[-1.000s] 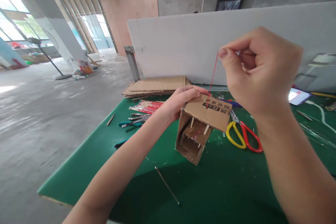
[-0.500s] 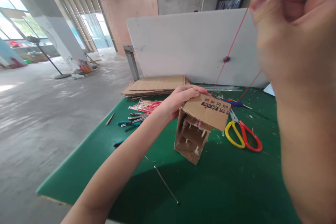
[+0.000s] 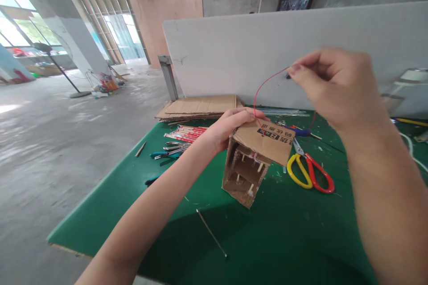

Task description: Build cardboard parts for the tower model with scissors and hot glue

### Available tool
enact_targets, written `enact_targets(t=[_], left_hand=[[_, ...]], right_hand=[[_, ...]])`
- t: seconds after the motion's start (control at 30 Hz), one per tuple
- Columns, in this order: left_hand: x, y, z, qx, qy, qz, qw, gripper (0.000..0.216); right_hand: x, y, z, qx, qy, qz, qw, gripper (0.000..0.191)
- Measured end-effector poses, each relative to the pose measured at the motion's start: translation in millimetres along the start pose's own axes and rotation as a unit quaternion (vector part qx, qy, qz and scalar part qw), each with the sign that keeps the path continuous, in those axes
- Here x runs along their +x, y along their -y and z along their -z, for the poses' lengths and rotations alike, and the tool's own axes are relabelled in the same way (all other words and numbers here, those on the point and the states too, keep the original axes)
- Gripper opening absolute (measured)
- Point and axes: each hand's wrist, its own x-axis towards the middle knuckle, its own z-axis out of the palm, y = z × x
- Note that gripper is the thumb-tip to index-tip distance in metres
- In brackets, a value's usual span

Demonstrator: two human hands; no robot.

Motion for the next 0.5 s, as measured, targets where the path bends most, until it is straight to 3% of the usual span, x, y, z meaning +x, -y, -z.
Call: enact_targets(t=[0.1, 0.2, 0.27, 0.37, 0.5], left_hand=[[-5, -4, -4, 0.004, -0.019, 0.007, 1.000, 0.019], [-8, -7, -7, 0.002, -0.030, 0.017, 0.999, 0.016], [-6, -6, -7, -0.005, -0.034, 0.022, 0.999, 0.017], [-2, -4, -4, -0.010, -0.028, 0.025, 0.999, 0.016], [-1, -5, -2, 0.012, -0.020, 0.010, 1.000, 0.014]], right_hand=[[-11, -7, 9, -0.068, 0.144, -0.040, 0.986, 0.018], [-19, -20, 16, -0.127, 0.322, -0.029, 0.938, 0.020], [-21, -29, 16, -0.147, 0.367, -0.027, 0.918, 0.021], [-21, -39, 8, -0.163, 0.304, -0.065, 0.936, 0.022], [-19, -53, -4, -0.091, 0.055, -0.134, 0.985, 0.020]])
